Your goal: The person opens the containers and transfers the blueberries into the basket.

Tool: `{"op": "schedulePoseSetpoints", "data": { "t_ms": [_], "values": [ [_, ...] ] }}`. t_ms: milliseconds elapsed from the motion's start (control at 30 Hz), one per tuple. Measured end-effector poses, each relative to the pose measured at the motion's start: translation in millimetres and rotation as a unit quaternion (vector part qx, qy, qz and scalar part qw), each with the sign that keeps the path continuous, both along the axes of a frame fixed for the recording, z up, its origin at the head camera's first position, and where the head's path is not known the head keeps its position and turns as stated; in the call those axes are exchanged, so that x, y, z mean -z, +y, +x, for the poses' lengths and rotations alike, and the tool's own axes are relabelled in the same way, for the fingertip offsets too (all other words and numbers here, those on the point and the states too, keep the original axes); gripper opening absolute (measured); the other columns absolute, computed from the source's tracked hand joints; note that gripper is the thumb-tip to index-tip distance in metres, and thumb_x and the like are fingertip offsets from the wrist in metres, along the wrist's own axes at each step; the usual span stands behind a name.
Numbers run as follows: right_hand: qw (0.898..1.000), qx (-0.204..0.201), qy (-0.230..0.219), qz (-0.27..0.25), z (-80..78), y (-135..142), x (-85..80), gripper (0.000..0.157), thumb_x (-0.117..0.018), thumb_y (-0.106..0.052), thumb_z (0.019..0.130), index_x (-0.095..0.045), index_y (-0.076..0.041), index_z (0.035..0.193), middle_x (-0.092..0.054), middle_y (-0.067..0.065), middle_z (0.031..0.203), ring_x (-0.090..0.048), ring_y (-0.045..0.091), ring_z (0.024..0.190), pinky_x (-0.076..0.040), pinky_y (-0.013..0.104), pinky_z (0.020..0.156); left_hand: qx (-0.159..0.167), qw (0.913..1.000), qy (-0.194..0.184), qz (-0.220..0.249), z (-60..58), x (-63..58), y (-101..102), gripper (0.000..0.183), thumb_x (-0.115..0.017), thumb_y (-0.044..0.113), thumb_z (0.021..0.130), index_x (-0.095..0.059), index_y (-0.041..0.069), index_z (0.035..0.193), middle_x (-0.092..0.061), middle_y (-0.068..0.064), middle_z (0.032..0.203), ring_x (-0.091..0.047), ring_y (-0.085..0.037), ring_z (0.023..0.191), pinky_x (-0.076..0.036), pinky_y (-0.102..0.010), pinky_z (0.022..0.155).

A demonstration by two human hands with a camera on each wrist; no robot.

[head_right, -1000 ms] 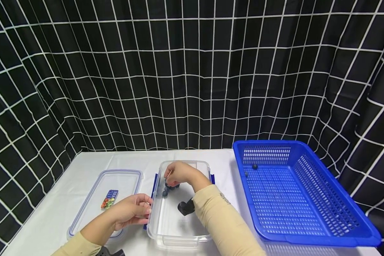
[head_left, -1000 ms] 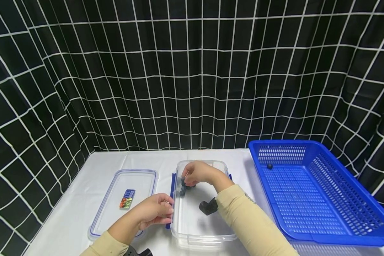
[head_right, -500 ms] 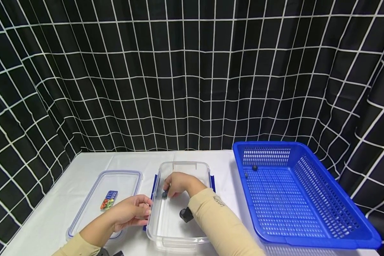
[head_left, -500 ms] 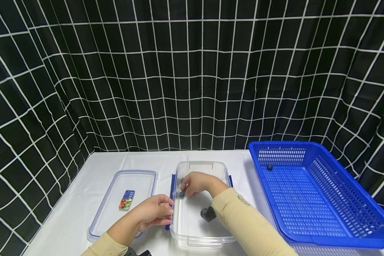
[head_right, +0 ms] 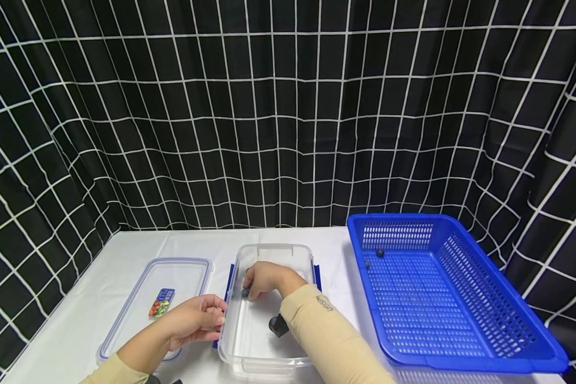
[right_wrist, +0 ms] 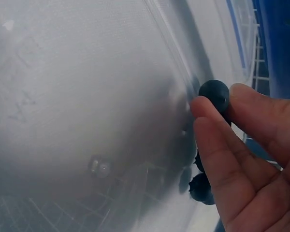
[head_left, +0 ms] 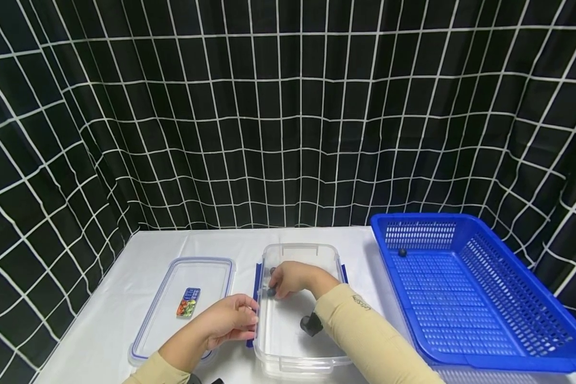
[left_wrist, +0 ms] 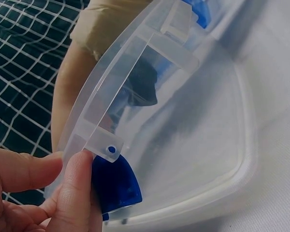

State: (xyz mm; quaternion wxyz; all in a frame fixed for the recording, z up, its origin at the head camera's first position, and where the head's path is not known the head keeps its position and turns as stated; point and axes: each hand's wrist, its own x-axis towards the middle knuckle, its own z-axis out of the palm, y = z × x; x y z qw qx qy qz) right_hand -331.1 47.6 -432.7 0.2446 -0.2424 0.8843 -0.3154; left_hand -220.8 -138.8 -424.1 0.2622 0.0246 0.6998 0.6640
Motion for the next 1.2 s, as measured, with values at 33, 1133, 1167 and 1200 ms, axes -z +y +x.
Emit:
{"op": "schedulePoseSetpoints", "data": {
  "t_ms": [33,1133,1167,1200],
  "values": [
    [1.000,-0.002,0.004,0.000,0.3,0,0.3,0.030,-0.071,0.005,0.070,-0.066,0.003,0.100,-0.063,0.003,0.077,-0.058,0.011,0.067,-0.055,0.022,0.061,0.000,1.0000,-0.001,-0.001,0.4,0.1,0,0.029,-0.057,-0.002,0.084,-0.045,-0.005,0.110,-0.053,-0.005,0.078,-0.058,-0.014,0.071,-0.058,-0.026,0.068],
    [0.991,0.046,-0.015,-0.126,-7.0,8,-21.9,0.005,-0.065,0.000,0.079,-0.062,-0.001,0.084,-0.067,0.009,0.076,-0.065,0.019,0.069,-0.058,0.032,0.065,0.002,1.0000,0.006,0.007,1.1,0.9,1,0.025,-0.058,-0.003,0.083,-0.046,-0.004,0.106,-0.054,-0.005,0.076,-0.058,-0.013,0.070,-0.058,-0.024,0.065],
    [0.989,0.050,-0.017,-0.139,-7.3,10,-24.3,0.006,-0.065,0.000,0.080,-0.062,0.000,0.084,-0.067,0.009,0.077,-0.065,0.020,0.070,-0.058,0.032,0.066,0.002,1.0000,0.006,0.006,1.0,0.6,1,0.025,-0.057,-0.003,0.083,-0.046,-0.004,0.106,-0.054,-0.005,0.076,-0.058,-0.013,0.070,-0.058,-0.024,0.065],
    [0.987,0.054,-0.019,-0.149,-7.7,11,-26.4,0.006,-0.065,-0.001,0.080,-0.062,0.000,0.085,-0.067,0.009,0.078,-0.065,0.020,0.071,-0.058,0.031,0.067,0.002,1.0000,0.006,0.005,0.8,0.3,1,0.025,-0.057,-0.003,0.083,-0.046,-0.004,0.106,-0.054,-0.005,0.076,-0.058,-0.013,0.070,-0.058,-0.024,0.065]
  ]
}}
